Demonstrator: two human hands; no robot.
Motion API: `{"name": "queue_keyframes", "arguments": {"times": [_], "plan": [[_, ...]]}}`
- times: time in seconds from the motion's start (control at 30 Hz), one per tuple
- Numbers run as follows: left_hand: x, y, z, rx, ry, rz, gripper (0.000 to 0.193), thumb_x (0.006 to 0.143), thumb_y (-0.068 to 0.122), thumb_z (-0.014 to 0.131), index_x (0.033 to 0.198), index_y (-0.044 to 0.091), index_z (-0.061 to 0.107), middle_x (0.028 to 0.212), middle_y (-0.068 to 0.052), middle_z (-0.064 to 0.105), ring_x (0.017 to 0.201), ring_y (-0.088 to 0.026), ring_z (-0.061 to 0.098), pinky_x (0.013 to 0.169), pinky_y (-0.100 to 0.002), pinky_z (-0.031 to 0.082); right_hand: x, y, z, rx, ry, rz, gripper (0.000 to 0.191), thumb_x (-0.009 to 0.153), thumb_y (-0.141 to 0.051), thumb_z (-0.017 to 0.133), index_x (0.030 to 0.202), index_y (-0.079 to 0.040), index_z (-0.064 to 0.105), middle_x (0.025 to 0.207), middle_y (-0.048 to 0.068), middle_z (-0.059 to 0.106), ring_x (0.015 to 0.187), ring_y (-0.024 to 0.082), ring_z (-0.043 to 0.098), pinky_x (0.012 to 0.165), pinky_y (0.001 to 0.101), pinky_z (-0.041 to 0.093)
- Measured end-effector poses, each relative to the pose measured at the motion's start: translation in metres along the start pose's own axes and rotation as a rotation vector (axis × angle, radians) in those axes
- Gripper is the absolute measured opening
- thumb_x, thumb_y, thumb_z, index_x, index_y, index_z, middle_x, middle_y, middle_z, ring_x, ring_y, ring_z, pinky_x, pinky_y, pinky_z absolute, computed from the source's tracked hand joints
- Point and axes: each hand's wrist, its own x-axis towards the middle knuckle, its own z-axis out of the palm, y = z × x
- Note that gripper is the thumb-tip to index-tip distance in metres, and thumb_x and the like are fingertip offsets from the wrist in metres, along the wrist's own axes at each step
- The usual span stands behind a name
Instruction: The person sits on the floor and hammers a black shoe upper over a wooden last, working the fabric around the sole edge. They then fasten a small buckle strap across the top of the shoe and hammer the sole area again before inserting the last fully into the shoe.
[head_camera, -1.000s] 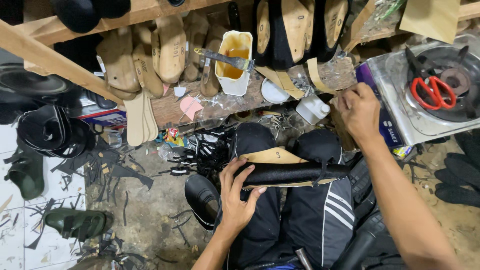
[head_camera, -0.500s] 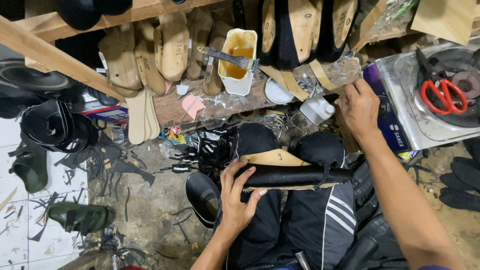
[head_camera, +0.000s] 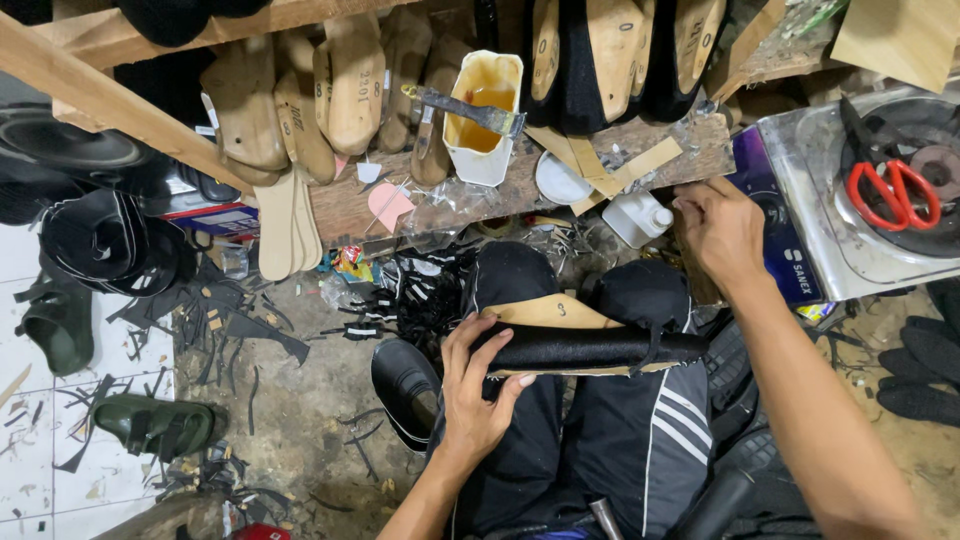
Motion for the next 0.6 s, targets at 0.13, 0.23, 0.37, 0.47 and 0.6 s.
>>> {"name": "queue_keyframes", "arguments": {"times": [0.13, 0.23, 0.37, 0.47, 0.6], "plan": [[0.001, 0.001, 0.003, -0.041, 0.015, 0.008, 0.053, 0.082, 0.021, 0.082, 0.130, 0.007, 0.063, 0.143, -0.014, 0.056, 0.140, -0.041, 0.048, 0.116, -0.052, 0.041, 0.021, -0.023, -0.007, -0.030, 0.012, -0.138, 0.061, 0.075, -0.021, 0.084, 0.130, -0.004, 0.065, 0.111, 0.017, 0.064, 0.103, 0.036, 0.061, 0.083, 0.0445, 0.052], [0.001, 0.003, 0.005, -0.028, 0.006, 0.003, 0.053, 0.081, 0.021, 0.082, 0.129, 0.007, 0.064, 0.142, -0.014, 0.056, 0.139, -0.041, 0.048, 0.116, -0.052, 0.040, 0.040, -0.033, -0.001, -0.113, 0.053, -0.370, 0.071, 0.063, -0.028, 0.084, 0.126, 0.000, 0.067, 0.115, 0.019, 0.065, 0.109, 0.036, 0.056, 0.087, 0.0435, 0.046], [0.003, 0.007, 0.002, -0.006, -0.007, -0.015, 0.054, 0.080, 0.019, 0.082, 0.129, 0.007, 0.064, 0.142, -0.014, 0.057, 0.139, -0.041, 0.048, 0.116, -0.051, 0.040, 0.047, -0.024, 0.013, -0.205, -0.049, -0.441, 0.028, 0.087, -0.016, 0.078, 0.114, -0.011, 0.073, 0.107, 0.004, 0.068, 0.108, 0.026, 0.059, 0.096, 0.0410, 0.042], [0.009, 0.012, -0.002, -0.003, 0.009, -0.023, 0.057, 0.078, 0.018, 0.084, 0.130, 0.007, 0.064, 0.139, -0.014, 0.059, 0.137, -0.039, 0.051, 0.115, -0.049, 0.041, 0.041, -0.012, 0.009, -0.332, -0.143, -0.434, 0.008, 0.089, -0.013, 0.075, 0.097, -0.011, 0.075, 0.101, 0.003, 0.066, 0.106, 0.023, 0.059, 0.094, 0.0401, 0.045], [0.026, 0.018, -0.003, -0.048, 0.023, -0.094, 0.061, 0.072, 0.016, 0.087, 0.127, 0.005, 0.063, 0.130, -0.014, 0.062, 0.128, -0.036, 0.055, 0.109, -0.044, 0.046, 0.017, -0.012, -0.024, -0.100, 0.061, -0.260, 0.007, 0.083, -0.008, 0.076, 0.090, -0.008, 0.077, 0.100, 0.011, 0.066, 0.099, 0.033, 0.063, 0.084, 0.0444, 0.050]]}}
